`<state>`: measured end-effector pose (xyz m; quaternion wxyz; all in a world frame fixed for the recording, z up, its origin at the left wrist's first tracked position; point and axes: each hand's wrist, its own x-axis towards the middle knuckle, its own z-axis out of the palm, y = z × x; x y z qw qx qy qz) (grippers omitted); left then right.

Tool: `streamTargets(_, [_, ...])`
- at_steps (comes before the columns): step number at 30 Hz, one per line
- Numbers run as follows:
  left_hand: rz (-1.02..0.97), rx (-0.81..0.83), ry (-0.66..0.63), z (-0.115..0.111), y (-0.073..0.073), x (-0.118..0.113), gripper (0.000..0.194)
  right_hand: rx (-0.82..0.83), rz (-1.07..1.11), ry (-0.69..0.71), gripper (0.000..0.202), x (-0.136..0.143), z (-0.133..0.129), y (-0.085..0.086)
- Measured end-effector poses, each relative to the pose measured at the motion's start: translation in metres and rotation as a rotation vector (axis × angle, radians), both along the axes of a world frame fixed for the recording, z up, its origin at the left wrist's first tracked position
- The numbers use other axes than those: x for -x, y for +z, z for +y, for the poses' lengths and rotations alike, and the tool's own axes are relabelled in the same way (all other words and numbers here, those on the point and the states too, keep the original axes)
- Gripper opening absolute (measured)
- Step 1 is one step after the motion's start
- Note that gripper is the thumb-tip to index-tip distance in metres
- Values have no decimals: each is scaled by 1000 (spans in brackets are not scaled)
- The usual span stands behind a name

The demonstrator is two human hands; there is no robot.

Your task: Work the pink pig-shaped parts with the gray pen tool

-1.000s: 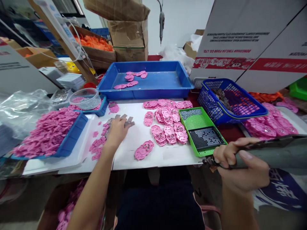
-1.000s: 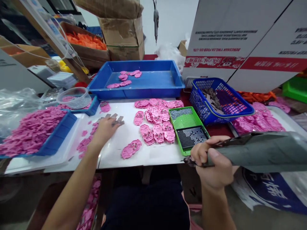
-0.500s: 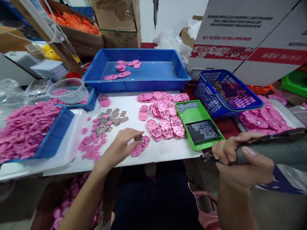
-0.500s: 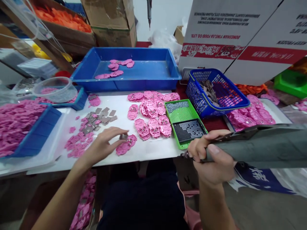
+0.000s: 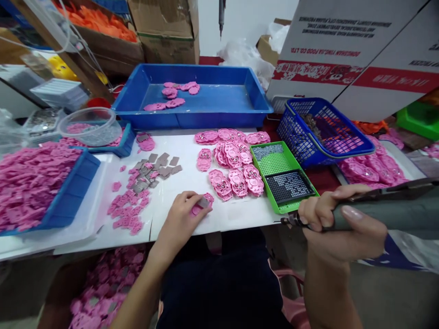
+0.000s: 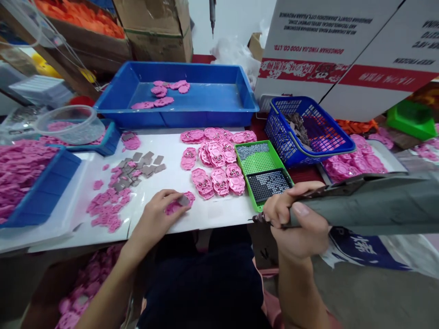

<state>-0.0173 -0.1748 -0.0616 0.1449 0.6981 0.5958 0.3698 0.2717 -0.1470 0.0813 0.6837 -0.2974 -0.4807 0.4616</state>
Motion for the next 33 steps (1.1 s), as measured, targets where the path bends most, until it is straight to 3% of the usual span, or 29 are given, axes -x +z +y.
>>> streamTargets(6, [-83,-114,-9,-26,-14,-47,19,-13,-7,-12,12,11,7,-4])
streamTargets(13, [-194,-122,-98,-39,-14,-98,21,99,-16,85,11,41,3,-28])
streamTargets(16, [-199,-122,-115,-40,-12,-105,22,172,-27,116,16,48,4,-38])
streamTargets(22, [-238,-211,-32,-41,-8,-107,19,238,-46,172,20,58,-1,-51])
streamTargets(33, [-284,-243,46,-42,-7,-113,21,234,-54,211,22,63,2,-52])
